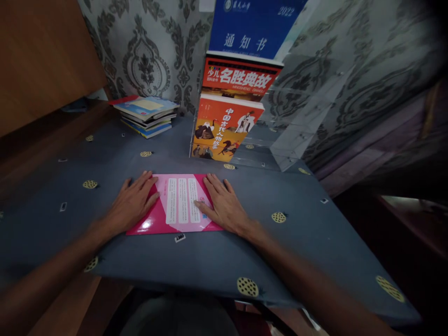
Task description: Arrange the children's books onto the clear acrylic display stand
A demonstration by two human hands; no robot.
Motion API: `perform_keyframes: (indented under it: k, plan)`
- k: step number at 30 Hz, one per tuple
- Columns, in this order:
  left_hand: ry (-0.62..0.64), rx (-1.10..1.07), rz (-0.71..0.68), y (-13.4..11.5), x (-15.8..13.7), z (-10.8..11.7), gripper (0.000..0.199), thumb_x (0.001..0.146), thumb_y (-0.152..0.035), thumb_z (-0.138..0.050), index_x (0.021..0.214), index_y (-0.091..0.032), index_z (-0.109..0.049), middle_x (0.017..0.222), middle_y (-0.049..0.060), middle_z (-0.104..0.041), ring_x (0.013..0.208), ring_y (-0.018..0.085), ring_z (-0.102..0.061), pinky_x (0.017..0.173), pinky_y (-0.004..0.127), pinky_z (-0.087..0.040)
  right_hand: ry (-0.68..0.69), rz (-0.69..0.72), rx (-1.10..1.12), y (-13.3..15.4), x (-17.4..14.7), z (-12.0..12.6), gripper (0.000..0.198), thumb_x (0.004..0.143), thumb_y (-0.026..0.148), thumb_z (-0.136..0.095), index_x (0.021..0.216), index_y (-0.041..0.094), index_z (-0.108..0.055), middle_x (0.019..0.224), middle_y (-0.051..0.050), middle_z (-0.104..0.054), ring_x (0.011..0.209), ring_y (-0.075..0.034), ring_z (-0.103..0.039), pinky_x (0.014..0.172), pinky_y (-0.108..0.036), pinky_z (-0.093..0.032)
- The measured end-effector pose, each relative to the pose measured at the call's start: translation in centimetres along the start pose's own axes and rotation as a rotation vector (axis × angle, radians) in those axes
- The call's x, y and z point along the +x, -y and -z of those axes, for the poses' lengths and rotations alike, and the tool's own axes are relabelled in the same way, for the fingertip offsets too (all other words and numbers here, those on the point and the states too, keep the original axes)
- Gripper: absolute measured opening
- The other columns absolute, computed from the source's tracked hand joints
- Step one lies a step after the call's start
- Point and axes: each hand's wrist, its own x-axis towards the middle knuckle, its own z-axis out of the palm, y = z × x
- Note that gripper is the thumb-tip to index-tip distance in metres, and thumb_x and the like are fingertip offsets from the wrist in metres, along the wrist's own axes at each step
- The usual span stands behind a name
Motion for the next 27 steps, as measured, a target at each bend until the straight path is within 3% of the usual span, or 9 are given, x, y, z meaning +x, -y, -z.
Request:
perform_keyframes:
  k: [8, 14, 18, 21, 24, 27]
  plan:
    - [-0.022, 0.022, -0.058, -0.1, -0.7, 0.0, 0.054, 0.102, -0.039, -0.028, 0.146, -0.013, -0.047, 0.159, 0.018, -0.041, 0.149, 0.031, -0.035, 0.116, 0.058, -0.032, 0.021, -0.042, 0.008, 1.4, -1.4, 0.6, 0.075, 0.1, 0.058, -0.037, 0.151, 0.004, -0.039, 0.16, -0.023, -0.034, 0.151, -0.034, -0.027, 0.122, -0.056, -0.023]
    - [-0.11, 0.054, -0.129, -1.0, -1.0, 0.6, 0.041, 0.1, -0.029, -0.035, 0.128, -0.019, -0.063, 0.14, 0.016, -0.062, 0.129, 0.029, -0.059, 0.117, 0.056, -0.034, 0.029, -0.018, 0.056, 2.7, -2.9, 1.5, 0.063, 0.102, 0.047, -0.043, 0.151, 0.008, -0.04, 0.16, -0.021, -0.036, 0.151, -0.031, -0.029, 0.122, -0.058, -0.021]
    - [-0.103, 0.032, -0.184, -2.1, -2.0, 1.1, 0.039, 0.101, -0.024, -0.035, 0.123, -0.017, -0.066, 0.132, 0.017, -0.066, 0.122, 0.027, -0.063, 0.11, 0.05, -0.045, 0.049, 0.025, 0.058, 3.7, -4.9, 2.0, 0.063, 0.102, 0.048, -0.043, 0.151, 0.009, -0.041, 0.159, -0.022, -0.036, 0.151, -0.032, -0.028, 0.121, -0.06, -0.023]
    - [-0.052, -0.036, -0.25, -3.1, -3.8, 1.4, 0.04, 0.1, -0.04, -0.046, 0.13, -0.019, -0.063, 0.141, 0.015, -0.061, 0.131, 0.029, -0.056, 0.108, 0.048, -0.046, 0.06, 0.069, 0.052, 4.2, -6.4, 2.5, 0.074, 0.097, 0.062, -0.046, 0.152, 0.012, -0.042, 0.159, -0.022, -0.037, 0.151, -0.034, -0.029, 0.121, -0.061, -0.023]
    - [0.038, -0.059, -0.324, -3.9, -5.4, 1.7, 0.064, 0.09, -0.06, -0.059, 0.142, -0.024, -0.053, 0.153, 0.013, -0.051, 0.143, 0.032, -0.044, 0.115, 0.052, -0.039, 0.083, 0.087, 0.072, 4.4, -7.5, 3.0, 0.082, 0.092, 0.069, -0.051, 0.152, 0.013, -0.043, 0.159, -0.022, -0.036, 0.151, -0.034, -0.028, 0.122, -0.059, -0.021]
    - [0.111, -0.037, -0.339, -4.0, -6.1, 1.9, 0.076, 0.088, -0.065, -0.059, 0.149, -0.021, -0.045, 0.157, 0.015, -0.044, 0.146, 0.034, -0.039, 0.117, 0.055, -0.036, 0.113, 0.102, 0.095, 4.3, -7.9, 3.4, 0.088, 0.088, 0.072, -0.054, 0.153, 0.014, -0.042, 0.16, -0.022, -0.033, 0.152, -0.034, -0.026, 0.122, -0.06, -0.02]
